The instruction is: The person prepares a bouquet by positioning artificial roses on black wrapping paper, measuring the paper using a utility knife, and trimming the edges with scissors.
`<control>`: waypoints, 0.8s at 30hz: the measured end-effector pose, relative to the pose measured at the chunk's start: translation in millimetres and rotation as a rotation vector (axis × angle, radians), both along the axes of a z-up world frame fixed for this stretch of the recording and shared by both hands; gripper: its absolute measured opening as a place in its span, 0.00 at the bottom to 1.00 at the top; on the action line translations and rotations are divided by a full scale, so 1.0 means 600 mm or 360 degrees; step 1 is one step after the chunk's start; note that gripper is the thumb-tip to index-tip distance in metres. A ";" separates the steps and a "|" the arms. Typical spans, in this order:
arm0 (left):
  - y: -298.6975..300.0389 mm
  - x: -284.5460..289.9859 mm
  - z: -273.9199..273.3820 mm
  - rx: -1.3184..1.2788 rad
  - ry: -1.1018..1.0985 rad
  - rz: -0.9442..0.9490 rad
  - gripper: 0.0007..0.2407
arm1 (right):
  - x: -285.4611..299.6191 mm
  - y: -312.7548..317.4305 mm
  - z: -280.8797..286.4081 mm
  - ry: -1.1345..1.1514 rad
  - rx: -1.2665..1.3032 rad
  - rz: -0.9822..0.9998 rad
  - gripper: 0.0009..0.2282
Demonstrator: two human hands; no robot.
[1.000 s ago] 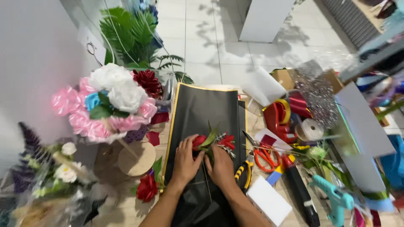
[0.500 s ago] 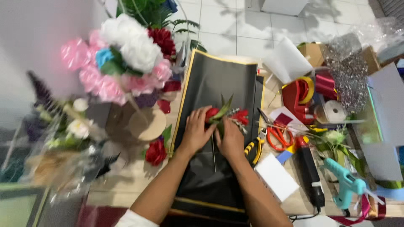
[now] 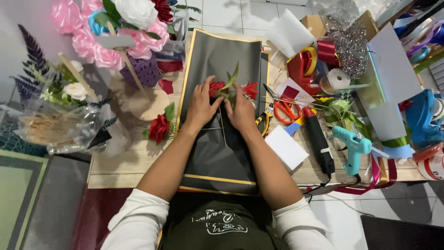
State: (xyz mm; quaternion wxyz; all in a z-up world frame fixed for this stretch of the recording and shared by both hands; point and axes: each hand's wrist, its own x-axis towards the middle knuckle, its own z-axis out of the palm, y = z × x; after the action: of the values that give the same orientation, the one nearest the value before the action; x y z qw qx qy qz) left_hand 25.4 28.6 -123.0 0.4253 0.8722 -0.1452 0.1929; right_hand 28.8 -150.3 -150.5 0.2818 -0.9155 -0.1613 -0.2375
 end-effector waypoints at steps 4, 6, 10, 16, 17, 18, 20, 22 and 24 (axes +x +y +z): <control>0.007 0.001 0.003 -0.0025 -0.0038 0.0032 0.24 | -0.002 -0.008 0.029 0.0032 0.0107 -0.0027 0.21; 0.012 0.013 -0.017 0.0103 -0.0160 0.0069 0.17 | 0.013 -0.016 0.014 -0.0090 0.0098 -0.0042 0.07; 0.016 0.013 -0.008 0.0187 -0.0084 0.0095 0.12 | 0.026 -0.012 0.006 -0.0052 0.0193 -0.0002 0.03; 0.013 0.004 -0.008 0.0427 -0.0323 0.0179 0.06 | 0.031 -0.020 -0.010 -0.0064 0.0235 -0.0009 0.02; 0.013 -0.001 -0.002 0.0413 -0.0347 0.0194 0.04 | 0.027 -0.018 -0.005 -0.0079 0.0250 0.0012 0.02; 0.013 -0.006 0.006 0.0400 -0.0371 0.0210 0.04 | 0.024 -0.016 0.000 -0.0094 0.0266 0.0033 0.03; 0.008 -0.004 -0.001 0.0414 -0.0451 0.0164 0.04 | 0.009 -0.004 0.019 0.0073 0.0499 0.0009 0.04; 0.000 -0.002 -0.008 0.0428 -0.0540 0.0114 0.05 | 0.003 -0.004 0.024 0.0228 0.0735 -0.0016 0.05; -0.007 0.004 -0.015 0.0456 -0.0580 -0.0012 0.06 | 0.013 -0.009 0.014 0.0354 0.1058 0.0066 0.08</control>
State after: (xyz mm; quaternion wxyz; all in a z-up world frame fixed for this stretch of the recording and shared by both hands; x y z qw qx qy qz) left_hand 27.8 24.4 -132.1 0.2644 0.8739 -0.2488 0.3231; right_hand 36.8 -155.7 -142.3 0.5852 -0.7905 -0.0621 -0.1699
